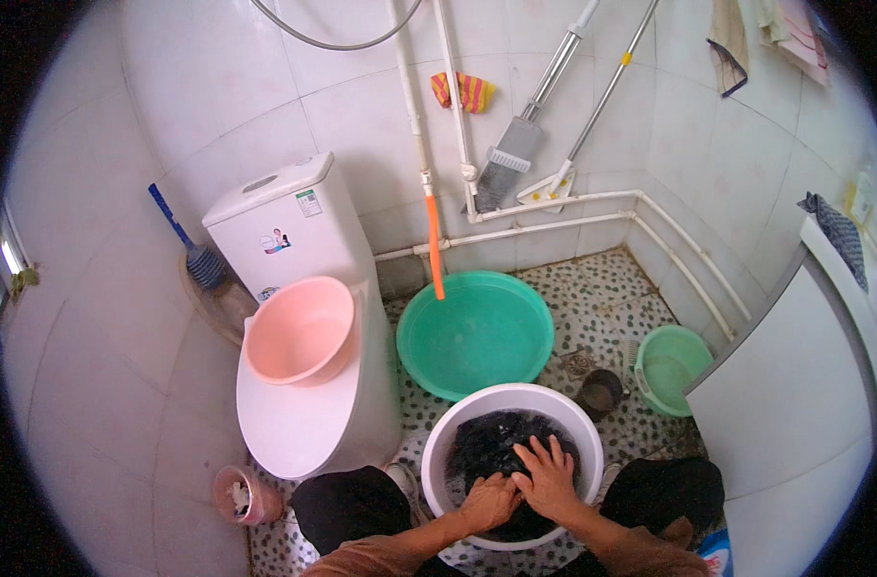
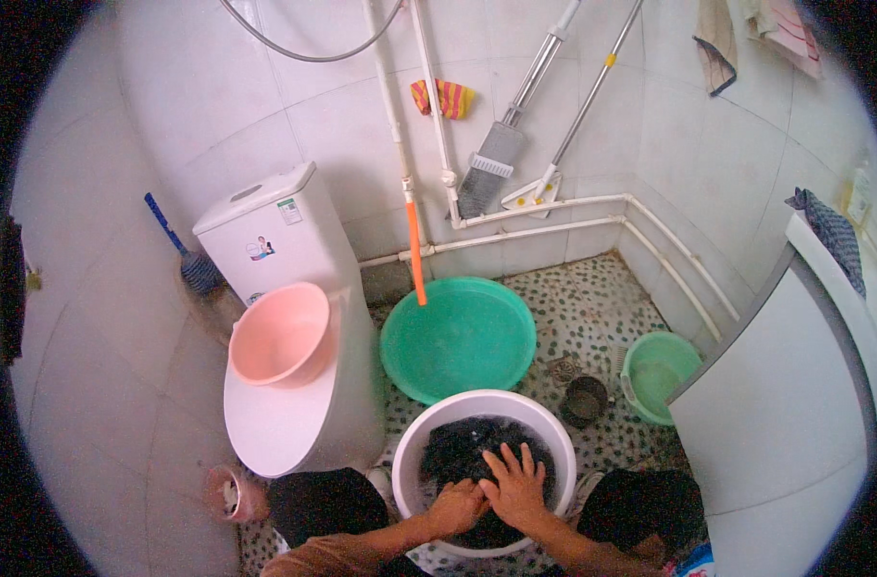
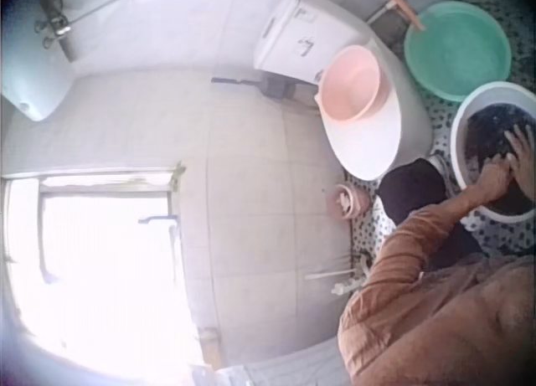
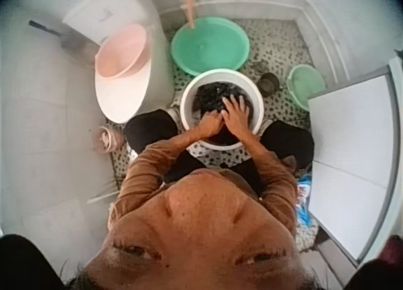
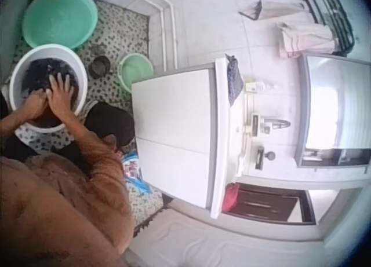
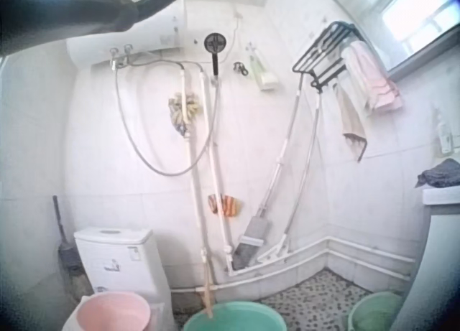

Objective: The person sits on the floor and washes a dark garment by hand in a white basin filled with water. They repeatedly submerge, agitate, and wring the fabric to clean it.

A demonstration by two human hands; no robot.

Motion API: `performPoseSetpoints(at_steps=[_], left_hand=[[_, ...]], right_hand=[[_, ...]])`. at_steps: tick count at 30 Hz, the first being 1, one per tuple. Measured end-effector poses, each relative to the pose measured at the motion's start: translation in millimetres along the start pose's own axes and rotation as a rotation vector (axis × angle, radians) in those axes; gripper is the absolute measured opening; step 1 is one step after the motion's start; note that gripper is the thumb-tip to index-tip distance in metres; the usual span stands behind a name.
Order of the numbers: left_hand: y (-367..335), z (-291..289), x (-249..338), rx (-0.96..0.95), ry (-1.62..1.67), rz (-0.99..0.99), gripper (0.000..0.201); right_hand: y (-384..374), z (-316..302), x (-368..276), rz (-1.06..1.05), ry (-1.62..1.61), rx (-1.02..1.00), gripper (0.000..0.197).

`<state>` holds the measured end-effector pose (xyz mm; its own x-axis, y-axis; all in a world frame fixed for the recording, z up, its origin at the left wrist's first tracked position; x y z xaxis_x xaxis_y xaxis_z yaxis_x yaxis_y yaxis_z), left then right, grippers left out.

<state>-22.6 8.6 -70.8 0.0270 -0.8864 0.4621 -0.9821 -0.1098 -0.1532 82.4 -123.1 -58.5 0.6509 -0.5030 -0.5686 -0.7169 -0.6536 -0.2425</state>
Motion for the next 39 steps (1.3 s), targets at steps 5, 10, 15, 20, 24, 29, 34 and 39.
performPoseSetpoints(at_steps=[5, 10, 15, 20, 24, 29, 34, 39], left_hand=[[-32, 18, -21, 0.040, 0.063, -0.113, 0.025], [-53, 16, -23, 0.173, 0.153, -0.359, 0.033], [-51, 3, -23, 0.366, 0.454, -0.564, 0.043], [-40, -23, -45, 0.596, 0.070, -0.391, 0.054], [-14, -4, -74, 0.285, 0.339, -0.823, 0.096], [-24, 48, -110, 0.444, 0.663, -0.960, 0.098], [-50, 42, -87, 0.630, 1.047, -0.995, 0.069], [-57, 27, -95, 0.538, 0.981, -1.060, 0.047]], right_hand=[[-25, 29, 18, 0.005, 0.064, 0.069, 0.039], [-52, 43, 40, 0.176, 0.063, 0.062, 0.030], [-49, 39, 35, 0.266, 0.026, 0.054, 0.034], [-42, 28, 64, 0.332, -0.154, 0.260, 0.058], [-41, 12, 49, 0.590, -0.074, 0.118, 0.074], [-53, 3, 37, 0.655, -0.064, -0.058, 0.083], [-63, 20, 42, 0.769, -0.077, -0.032, 0.085], [-69, 22, 27, 0.692, -0.117, -0.063, 0.086]])
Point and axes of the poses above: each hand's wrist, its own y-axis away from the middle knuckle, its own z-axis out of the palm, x = y × z, the point moved 1 cm from there along -y, towards the middle knuckle, and after that the axes turned 14 degrees about x, right-handed, at the moved point
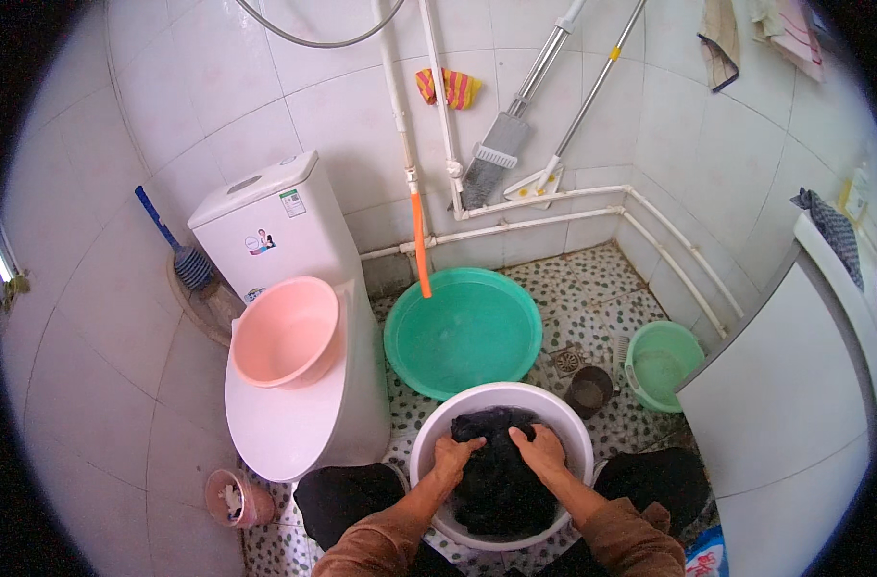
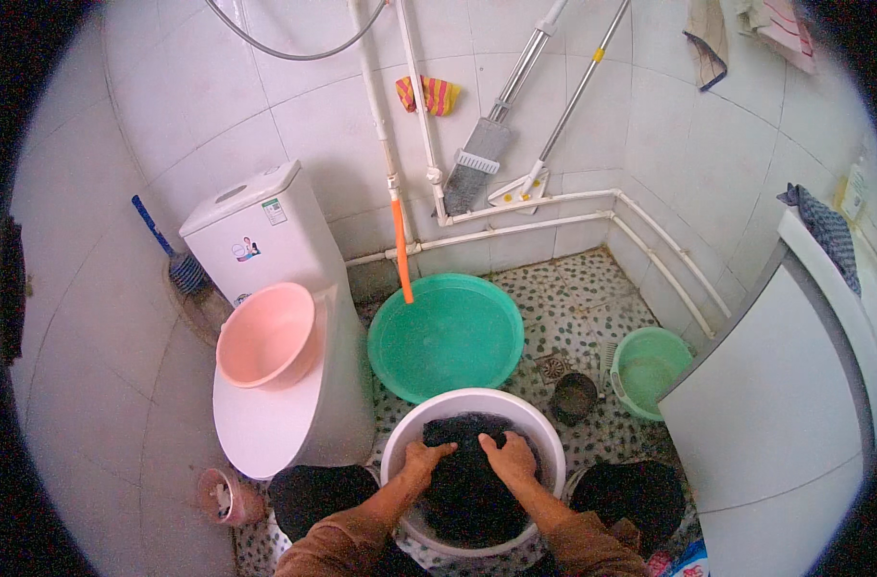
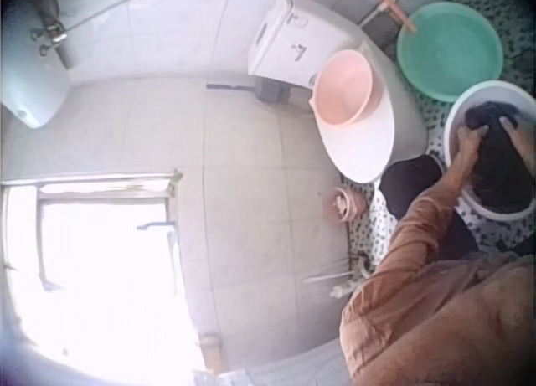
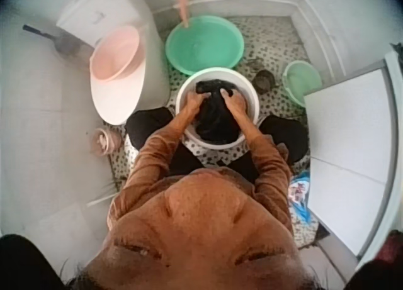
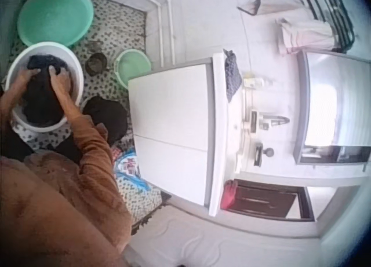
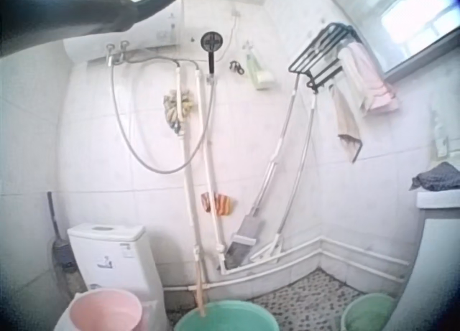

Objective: The person sits on the floor and washes a dark garment by hand in a white basin filled with water. They repeatedly submerge, agitate, and wring the fabric to clean it.

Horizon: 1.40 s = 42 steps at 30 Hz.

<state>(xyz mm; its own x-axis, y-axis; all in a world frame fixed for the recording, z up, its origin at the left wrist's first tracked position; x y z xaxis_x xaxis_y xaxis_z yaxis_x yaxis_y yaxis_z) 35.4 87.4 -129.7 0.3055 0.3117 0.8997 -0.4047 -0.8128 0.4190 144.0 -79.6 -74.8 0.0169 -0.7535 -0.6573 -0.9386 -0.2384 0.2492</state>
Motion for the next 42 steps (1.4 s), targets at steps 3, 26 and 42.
performPoseSetpoints(at_steps=[3, 26, 42], left_hand=[[25, 3, 37, -0.102, 0.092, 0.006, 0.044], [97, -39, 26, -0.477, -0.989, 1.112, 0.072], [60, -12, 43, -0.231, -0.582, 0.960, 0.046]], right_hand=[[7, -11, -4, -0.043, -0.095, 0.028, 0.083], [55, -2, 15, -0.901, -0.060, 0.140, 0.046], [4, 18, -7, -0.431, -0.523, 0.347, 0.022]])
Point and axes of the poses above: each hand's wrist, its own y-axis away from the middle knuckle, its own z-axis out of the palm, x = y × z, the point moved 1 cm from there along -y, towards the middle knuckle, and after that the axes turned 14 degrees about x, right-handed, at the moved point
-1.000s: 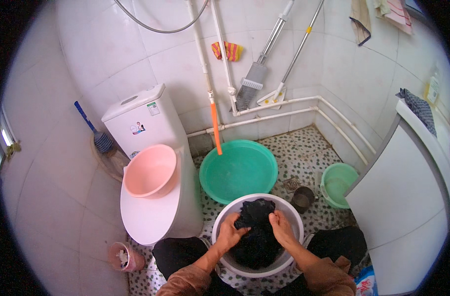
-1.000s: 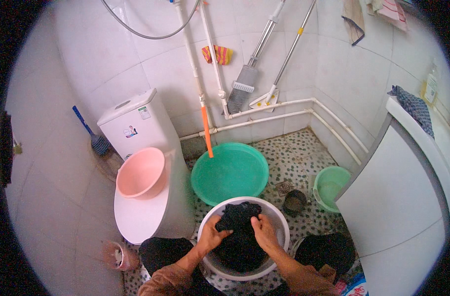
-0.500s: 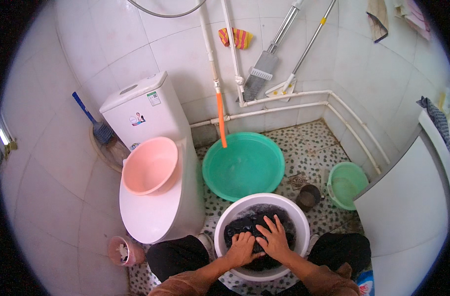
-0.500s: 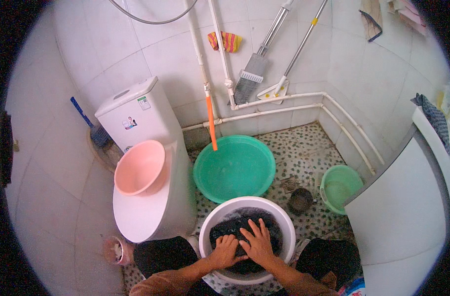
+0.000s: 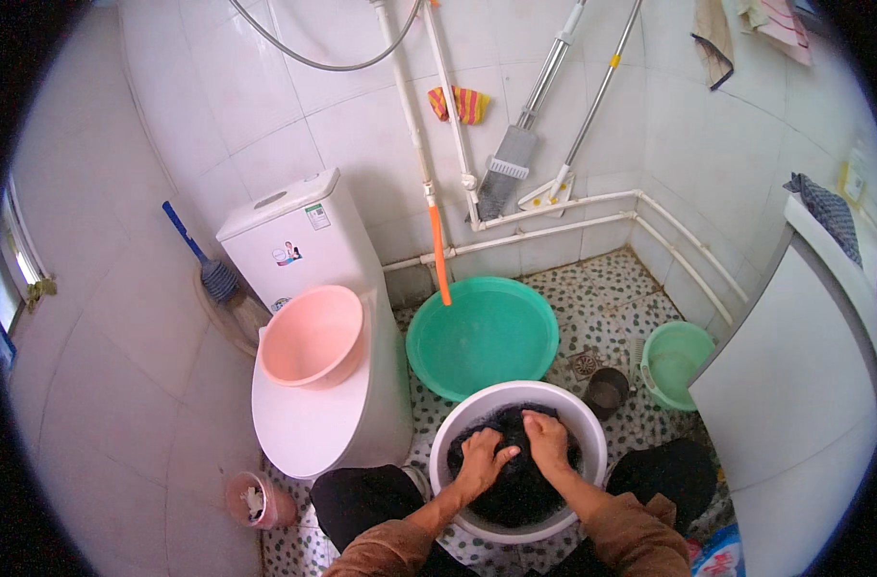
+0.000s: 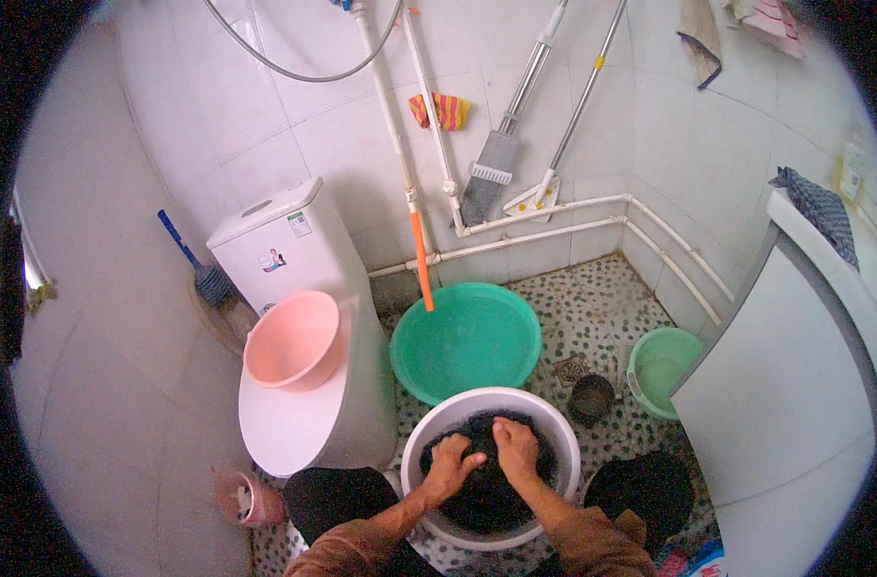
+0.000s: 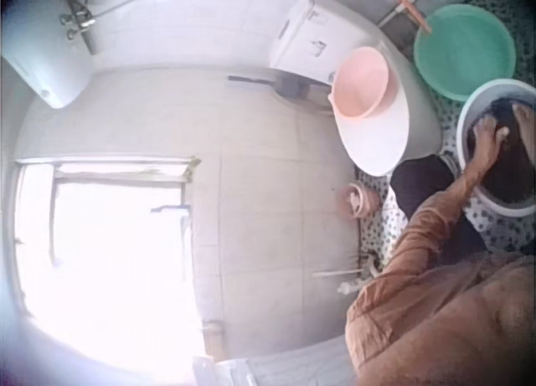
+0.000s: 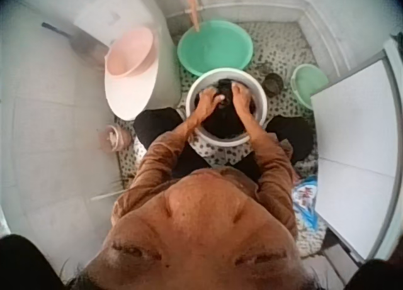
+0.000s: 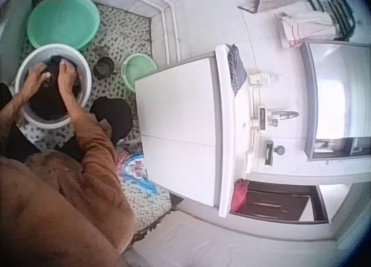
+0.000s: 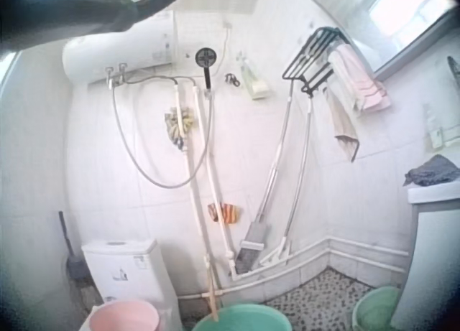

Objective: The person sits on the floor and washes a dark garment by hand in a white basin filled with water. They repeatedly submerge, agitate, and wring the fabric to clean it.

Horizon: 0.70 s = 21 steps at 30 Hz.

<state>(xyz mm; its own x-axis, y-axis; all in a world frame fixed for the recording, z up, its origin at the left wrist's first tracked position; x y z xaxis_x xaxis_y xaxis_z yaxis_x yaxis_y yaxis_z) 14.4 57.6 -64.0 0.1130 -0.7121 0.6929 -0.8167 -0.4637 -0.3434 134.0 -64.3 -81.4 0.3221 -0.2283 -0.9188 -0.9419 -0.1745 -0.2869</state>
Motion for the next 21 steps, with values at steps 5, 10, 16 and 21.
performPoseSetpoints(at_steps=[5, 10, 16, 21], left_hand=[[-21, -46, 22, 0.140, 0.160, 0.053, 0.030], [-6, -58, 17, 0.054, -0.006, 0.260, 0.028], [45, -42, 11, -0.291, -0.221, 0.206, 0.096], [50, -26, 19, -0.308, -0.487, 0.276, 0.088]], right_hand=[[1, -34, -72, -0.104, -0.078, 0.001, 0.024], [38, -65, -82, -0.458, -0.021, -0.166, 0.015], [48, -78, -69, -0.543, 0.138, -0.281, 0.030], [50, -51, -49, -0.458, 0.490, -0.361, 0.065]])
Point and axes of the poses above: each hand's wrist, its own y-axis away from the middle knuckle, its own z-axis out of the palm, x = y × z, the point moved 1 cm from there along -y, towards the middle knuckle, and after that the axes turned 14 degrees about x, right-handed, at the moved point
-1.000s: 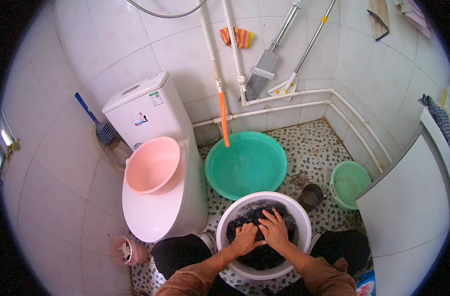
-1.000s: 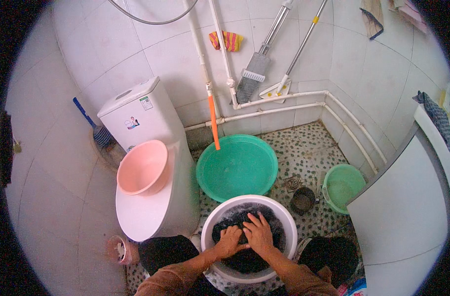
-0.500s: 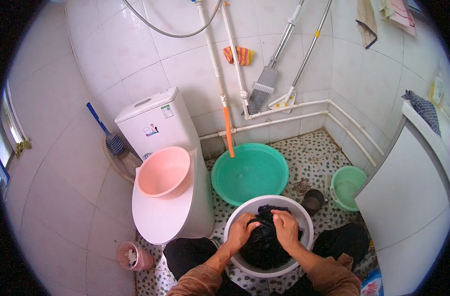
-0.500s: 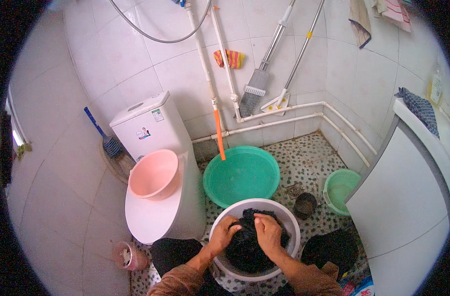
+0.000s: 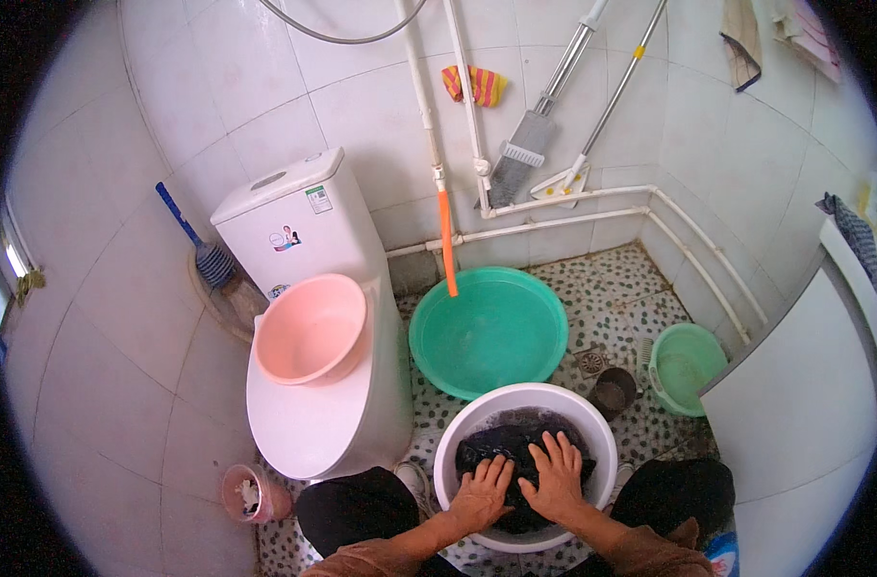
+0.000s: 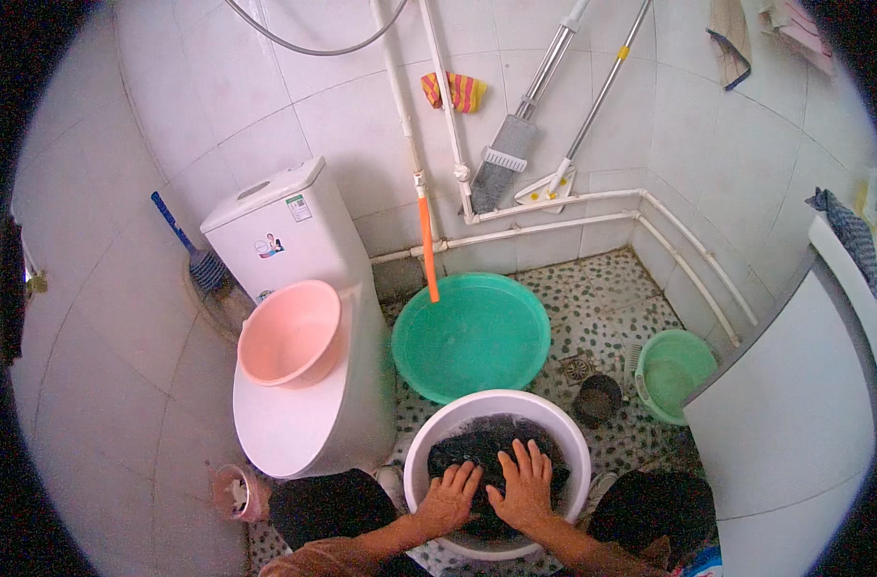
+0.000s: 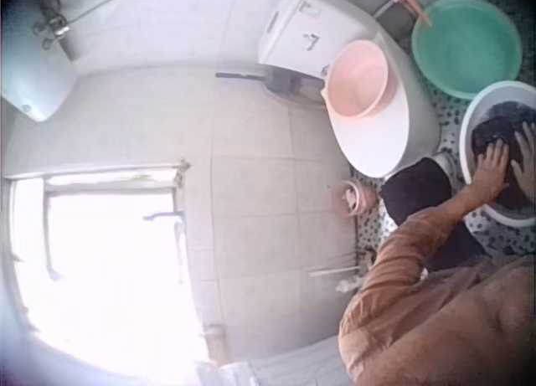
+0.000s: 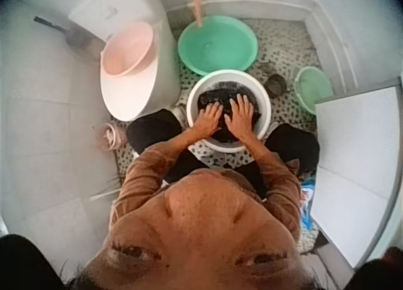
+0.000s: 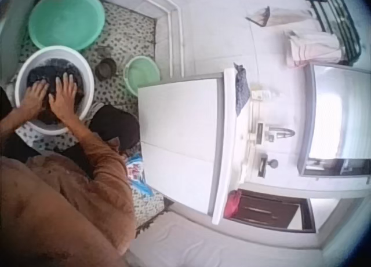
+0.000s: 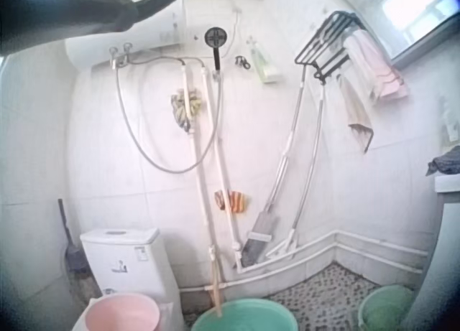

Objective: The person sits on the floor and washes a dark garment by hand in a white basin filled with water. They repeatedly submerge, agitate, and wring the fabric to clean it.

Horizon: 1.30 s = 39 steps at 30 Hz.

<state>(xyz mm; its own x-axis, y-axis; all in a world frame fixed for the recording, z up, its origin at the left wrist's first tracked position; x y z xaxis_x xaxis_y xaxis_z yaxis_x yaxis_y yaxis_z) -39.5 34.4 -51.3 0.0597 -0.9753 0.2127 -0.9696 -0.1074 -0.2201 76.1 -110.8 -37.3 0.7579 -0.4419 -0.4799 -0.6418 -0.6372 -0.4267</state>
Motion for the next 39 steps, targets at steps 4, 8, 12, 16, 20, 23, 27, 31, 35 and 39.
performPoseSetpoints(at_steps=[4, 8, 12, 16, 20, 23, 27, 31, 35, 39], left_hand=[[-14, 21, -9, 0.027, -0.051, -0.006, 0.078], [-47, 13, -13, -0.006, 0.186, -0.128, 0.082], [-63, 32, -39, 0.116, 0.408, -0.251, 0.070], [-69, 14, -35, 0.112, 0.540, -0.443, 0.057], [-72, -26, -26, 0.179, 0.672, -0.546, 0.044], [-67, -38, -27, 0.361, 0.814, -0.523, 0.040], [-68, -84, -7, 0.554, 0.859, -0.427, 0.036], [-71, -116, -2, 0.734, 0.779, -0.162, 0.037], [-62, -107, -11, 0.660, 0.711, -0.049, 0.044], [-45, -70, -18, 0.317, 0.741, -0.027, 0.047]], right_hand=[[-7, 27, 13, -0.061, 0.076, 0.019, 0.057], [-18, 50, 45, -0.074, 0.056, 0.073, 0.039], [-33, 58, 54, 0.061, 0.004, 0.161, 0.028], [-41, 49, 49, 0.437, -0.067, 0.143, 0.031], [-46, 29, 46, 0.543, -0.311, 0.308, 0.035], [-63, 0, 24, 0.403, -0.445, 0.493, 0.032], [-76, -45, -3, 0.286, -0.491, 0.627, 0.028], [-83, -81, -21, 0.133, -0.533, 0.647, 0.030], [-84, -85, -16, 0.069, -0.502, 0.509, 0.034], [-66, -63, 1, -0.003, -0.417, 0.341, 0.034]])
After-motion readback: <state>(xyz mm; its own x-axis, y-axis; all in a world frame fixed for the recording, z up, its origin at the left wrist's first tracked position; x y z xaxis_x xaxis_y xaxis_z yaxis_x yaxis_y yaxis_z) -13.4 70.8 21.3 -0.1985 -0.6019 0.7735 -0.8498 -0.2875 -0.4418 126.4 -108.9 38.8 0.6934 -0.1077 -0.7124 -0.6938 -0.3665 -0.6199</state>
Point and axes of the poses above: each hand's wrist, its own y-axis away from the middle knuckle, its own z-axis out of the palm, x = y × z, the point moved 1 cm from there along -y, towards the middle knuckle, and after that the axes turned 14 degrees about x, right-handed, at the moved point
